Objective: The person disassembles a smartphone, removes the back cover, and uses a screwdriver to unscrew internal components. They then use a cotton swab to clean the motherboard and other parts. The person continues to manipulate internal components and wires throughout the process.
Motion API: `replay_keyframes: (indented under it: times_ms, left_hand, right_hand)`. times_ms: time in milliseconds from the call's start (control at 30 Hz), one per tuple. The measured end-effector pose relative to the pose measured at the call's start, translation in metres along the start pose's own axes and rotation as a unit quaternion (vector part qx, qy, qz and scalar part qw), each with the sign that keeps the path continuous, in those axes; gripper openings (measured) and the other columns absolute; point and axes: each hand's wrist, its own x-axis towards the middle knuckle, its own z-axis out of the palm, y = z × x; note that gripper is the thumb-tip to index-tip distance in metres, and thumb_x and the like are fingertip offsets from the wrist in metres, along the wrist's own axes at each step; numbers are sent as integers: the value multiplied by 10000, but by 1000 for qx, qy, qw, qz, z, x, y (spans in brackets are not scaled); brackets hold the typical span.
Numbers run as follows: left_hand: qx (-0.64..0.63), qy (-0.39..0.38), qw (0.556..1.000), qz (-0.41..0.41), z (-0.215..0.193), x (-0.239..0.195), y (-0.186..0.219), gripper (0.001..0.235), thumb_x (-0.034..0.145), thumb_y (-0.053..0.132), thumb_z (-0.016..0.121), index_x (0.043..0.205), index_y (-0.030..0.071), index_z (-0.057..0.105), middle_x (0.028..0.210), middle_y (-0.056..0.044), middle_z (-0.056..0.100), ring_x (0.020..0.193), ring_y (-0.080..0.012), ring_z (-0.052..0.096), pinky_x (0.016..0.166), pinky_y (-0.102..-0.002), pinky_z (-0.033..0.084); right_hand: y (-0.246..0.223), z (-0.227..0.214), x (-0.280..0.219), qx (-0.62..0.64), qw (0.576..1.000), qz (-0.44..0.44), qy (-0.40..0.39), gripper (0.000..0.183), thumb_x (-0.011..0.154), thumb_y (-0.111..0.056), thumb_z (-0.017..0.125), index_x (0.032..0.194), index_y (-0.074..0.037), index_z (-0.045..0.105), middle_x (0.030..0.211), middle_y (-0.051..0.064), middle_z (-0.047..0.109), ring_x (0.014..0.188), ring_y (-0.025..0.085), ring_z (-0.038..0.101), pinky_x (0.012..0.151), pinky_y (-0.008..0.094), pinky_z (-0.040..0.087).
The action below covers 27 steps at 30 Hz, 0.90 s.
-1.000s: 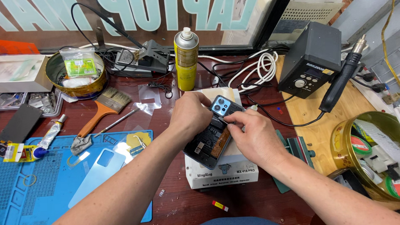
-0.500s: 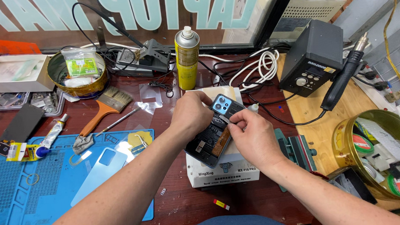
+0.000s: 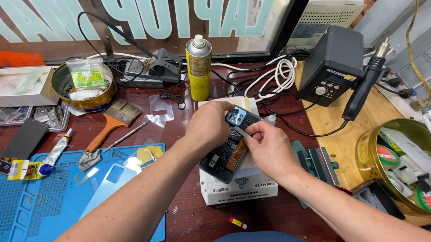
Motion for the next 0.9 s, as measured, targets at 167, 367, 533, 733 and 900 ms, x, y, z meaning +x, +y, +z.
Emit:
replay_keyframes:
  times_ms: [167, 367, 533, 733, 900]
  left_hand:
    - [23, -20, 999, 15, 0, 3, -3, 554, 753, 14, 679, 1268, 214, 718, 1117, -184, 732, 1060, -338, 712, 926, -435, 565]
    - [45, -8, 997, 65, 1, 4, -6, 523, 719, 90, 728, 1239, 143, 714, 1105, -206, 729, 1055, -347, 710, 919, -433, 567]
    - [44, -4, 998, 35, 2, 3, 1, 544, 695, 103, 729, 1236, 149, 702, 1115, -182, 730, 1039, -344, 714, 897, -440, 577]
    - [61, -22, 998, 5, -3, -7, 12, 478, 725, 214, 766, 1193, 130, 720, 1171, -177, 704, 1070, -354, 700, 927, -454, 569]
    - [71, -9, 997, 15, -3, -11, 14, 482, 753, 169, 729, 1235, 151, 716, 1231, -171, 665, 1108, -364, 672, 955, -463, 549]
  right_hand:
    - [3, 1, 0, -8, 1000, 3, 2, 198, 877, -170, 725, 1040, -58, 727, 786, 42, 757, 663, 143, 693, 661, 309, 557]
    - [10, 4, 1, -4, 999, -42, 17, 193, 878, -173, 719, 1025, -48, 726, 785, 64, 757, 667, 155, 688, 663, 328, 563]
    - [14, 2, 7, -11, 1000, -28, 4, 199, 864, -173, 741, 1027, -59, 737, 808, 35, 752, 688, 114, 694, 687, 300, 550]
    - [13, -24, 35, 40, 990, 49, -123, 193, 815, -136, 794, 979, -35, 781, 826, 28, 737, 731, 107, 643, 682, 286, 528]
    - [11, -35, 46, -39, 988, -33, -148, 169, 820, -151, 780, 942, -34, 781, 760, 33, 740, 683, 106, 653, 654, 283, 539]
